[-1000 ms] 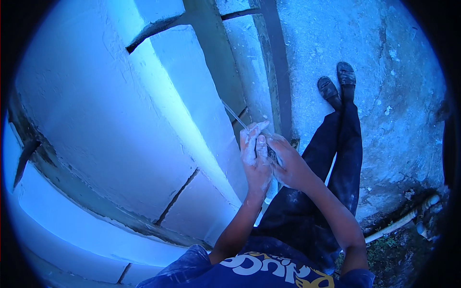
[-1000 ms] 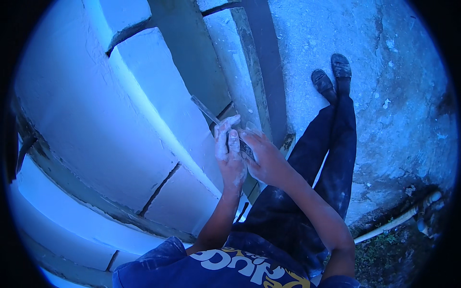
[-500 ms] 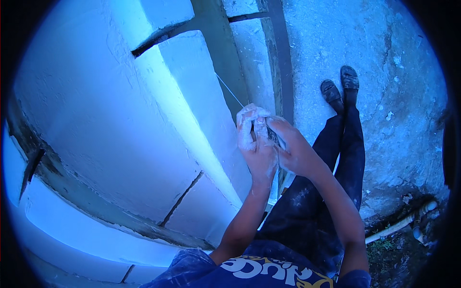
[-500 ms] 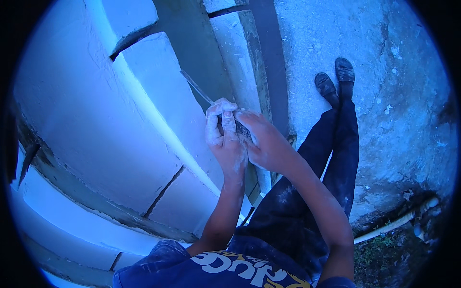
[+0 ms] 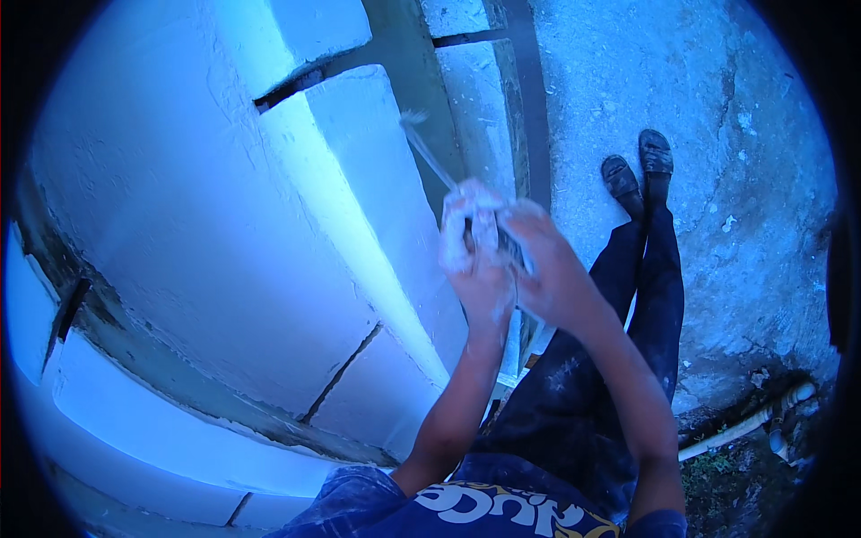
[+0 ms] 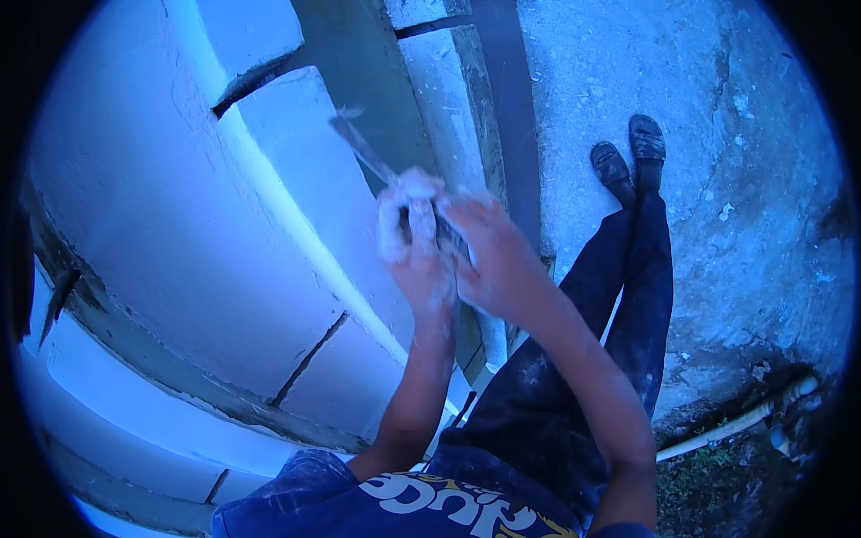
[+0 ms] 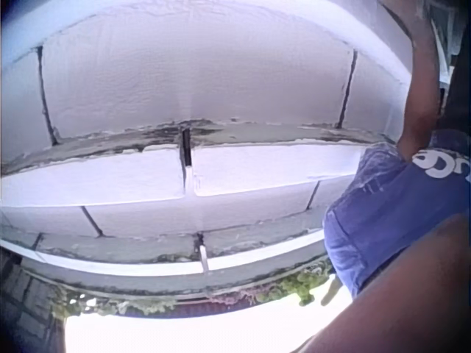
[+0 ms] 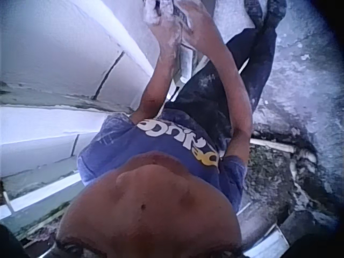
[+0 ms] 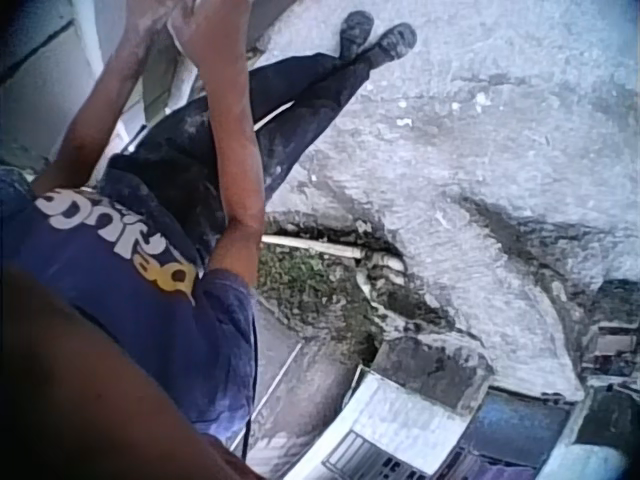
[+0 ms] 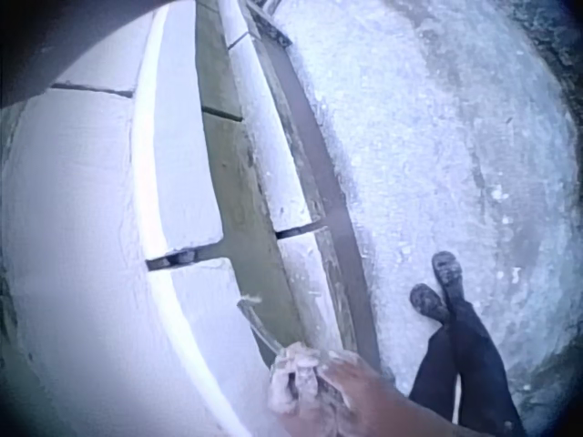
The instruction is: Apply plaster or filler to wall cracks and smooth with a spatula and sponge.
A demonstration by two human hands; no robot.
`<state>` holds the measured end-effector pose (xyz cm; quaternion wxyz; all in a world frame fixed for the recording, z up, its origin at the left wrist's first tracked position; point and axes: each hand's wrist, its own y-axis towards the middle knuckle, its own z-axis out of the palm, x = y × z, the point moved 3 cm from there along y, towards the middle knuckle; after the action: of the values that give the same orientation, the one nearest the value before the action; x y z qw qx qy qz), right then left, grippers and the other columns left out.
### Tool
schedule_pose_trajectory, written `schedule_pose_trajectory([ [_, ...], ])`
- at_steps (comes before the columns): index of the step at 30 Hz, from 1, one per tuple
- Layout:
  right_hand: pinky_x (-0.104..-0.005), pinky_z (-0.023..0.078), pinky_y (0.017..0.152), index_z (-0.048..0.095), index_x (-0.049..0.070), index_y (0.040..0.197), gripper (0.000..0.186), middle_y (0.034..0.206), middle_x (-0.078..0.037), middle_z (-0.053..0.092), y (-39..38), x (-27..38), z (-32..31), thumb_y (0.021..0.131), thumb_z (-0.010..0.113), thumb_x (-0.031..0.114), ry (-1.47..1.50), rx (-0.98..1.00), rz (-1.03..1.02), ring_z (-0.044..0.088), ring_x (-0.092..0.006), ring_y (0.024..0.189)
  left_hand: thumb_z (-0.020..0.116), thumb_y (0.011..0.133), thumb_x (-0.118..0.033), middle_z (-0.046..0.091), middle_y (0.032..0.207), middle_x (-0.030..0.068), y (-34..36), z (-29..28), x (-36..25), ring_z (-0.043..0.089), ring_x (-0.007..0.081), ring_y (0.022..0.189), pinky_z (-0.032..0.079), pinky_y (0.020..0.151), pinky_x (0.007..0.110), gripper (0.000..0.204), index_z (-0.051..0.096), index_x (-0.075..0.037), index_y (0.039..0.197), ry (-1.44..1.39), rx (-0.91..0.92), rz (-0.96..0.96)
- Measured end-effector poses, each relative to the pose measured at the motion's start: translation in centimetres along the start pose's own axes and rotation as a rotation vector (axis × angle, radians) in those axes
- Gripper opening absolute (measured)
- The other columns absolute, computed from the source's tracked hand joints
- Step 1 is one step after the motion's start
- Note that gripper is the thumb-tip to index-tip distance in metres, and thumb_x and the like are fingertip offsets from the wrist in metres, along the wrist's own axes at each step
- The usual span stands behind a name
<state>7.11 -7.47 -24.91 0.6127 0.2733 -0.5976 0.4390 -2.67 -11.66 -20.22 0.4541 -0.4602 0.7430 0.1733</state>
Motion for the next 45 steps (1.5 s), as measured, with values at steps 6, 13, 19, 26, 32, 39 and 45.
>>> schedule_pose_trajectory([
  [6,-0.0496,0.037,0.115,0.051,-0.005,0.137,0.055,0.135,-0.028,0.055,4.7,-0.1,-1.7,0.084,0.062,0.007,0.029,-0.028,-0.036,0.046,-0.0481,0.133,0.056,0.104,-0.010,0.060,0.109,0.0085,3.8,1.7,-0.2,0.058,0.0161,0.102,0.047,0.094,0.032,0.010,0.061,-0.003,0.106,-0.094,-0.062,0.024],
  [13,-0.0492,0.037,0.115,0.051,-0.004,0.138,0.057,0.138,-0.027,0.054,2.0,-0.4,-1.4,0.083,0.063,0.005,-0.064,-0.037,-0.020,0.044,-0.0456,0.136,0.056,0.103,-0.010,0.060,0.109,0.0098,1.0,1.2,0.9,0.059,0.0185,0.102,0.046,0.095,0.034,0.010,0.062,-0.003,0.105,-0.157,-0.043,-0.014],
  [19,-0.0490,0.037,0.115,0.052,-0.005,0.137,0.057,0.137,-0.027,0.055,4.3,-0.1,-2.5,0.082,0.064,0.005,-0.086,-0.031,-0.021,0.046,-0.0462,0.134,0.054,0.102,0.000,0.060,0.111,0.0105,3.5,2.7,-0.1,0.058,0.0174,0.103,0.046,0.094,0.031,0.008,0.061,0.002,0.102,-0.261,-0.131,-0.041],
  [26,-0.0472,0.040,0.113,0.054,-0.005,0.135,0.056,0.134,-0.028,0.056,-0.2,-1.9,-0.6,0.081,0.065,0.004,0.058,-0.006,0.014,0.051,-0.0445,0.130,0.057,0.103,-0.005,0.059,0.110,0.0076,-1.2,1.0,0.0,0.057,0.0135,0.099,0.046,0.089,0.028,0.008,0.064,-0.001,0.101,-0.083,-0.103,-0.058],
  [32,-0.0461,0.040,0.112,0.053,-0.006,0.136,0.057,0.134,-0.028,0.056,1.9,-2.0,-1.2,0.081,0.064,0.003,0.085,0.004,-0.040,0.052,-0.0448,0.129,0.057,0.102,-0.004,0.058,0.111,0.0072,0.3,1.9,0.8,0.057,0.0144,0.100,0.045,0.090,0.028,0.008,0.065,-0.001,0.102,-0.102,-0.138,0.007],
  [39,-0.0463,0.038,0.114,0.053,-0.005,0.137,0.056,0.137,-0.028,0.056,-1.5,-4.0,0.9,0.083,0.065,0.005,0.101,0.034,0.016,0.051,-0.0447,0.132,0.058,0.103,-0.009,0.059,0.107,0.0063,-2.1,0.5,1.6,0.058,0.0141,0.096,0.046,0.090,0.029,0.010,0.065,-0.001,0.102,-0.001,-0.106,-0.036],
  [45,-0.0448,0.039,0.115,0.053,-0.004,0.139,0.056,0.139,-0.026,0.056,1.9,-4.2,0.6,0.085,0.067,0.007,0.131,0.041,0.021,0.052,-0.0412,0.133,0.061,0.101,-0.007,0.059,0.103,0.0043,0.4,1.3,2.0,0.056,0.0110,0.093,0.046,0.085,0.028,0.007,0.064,-0.001,0.100,-0.045,-0.160,-0.021],
])
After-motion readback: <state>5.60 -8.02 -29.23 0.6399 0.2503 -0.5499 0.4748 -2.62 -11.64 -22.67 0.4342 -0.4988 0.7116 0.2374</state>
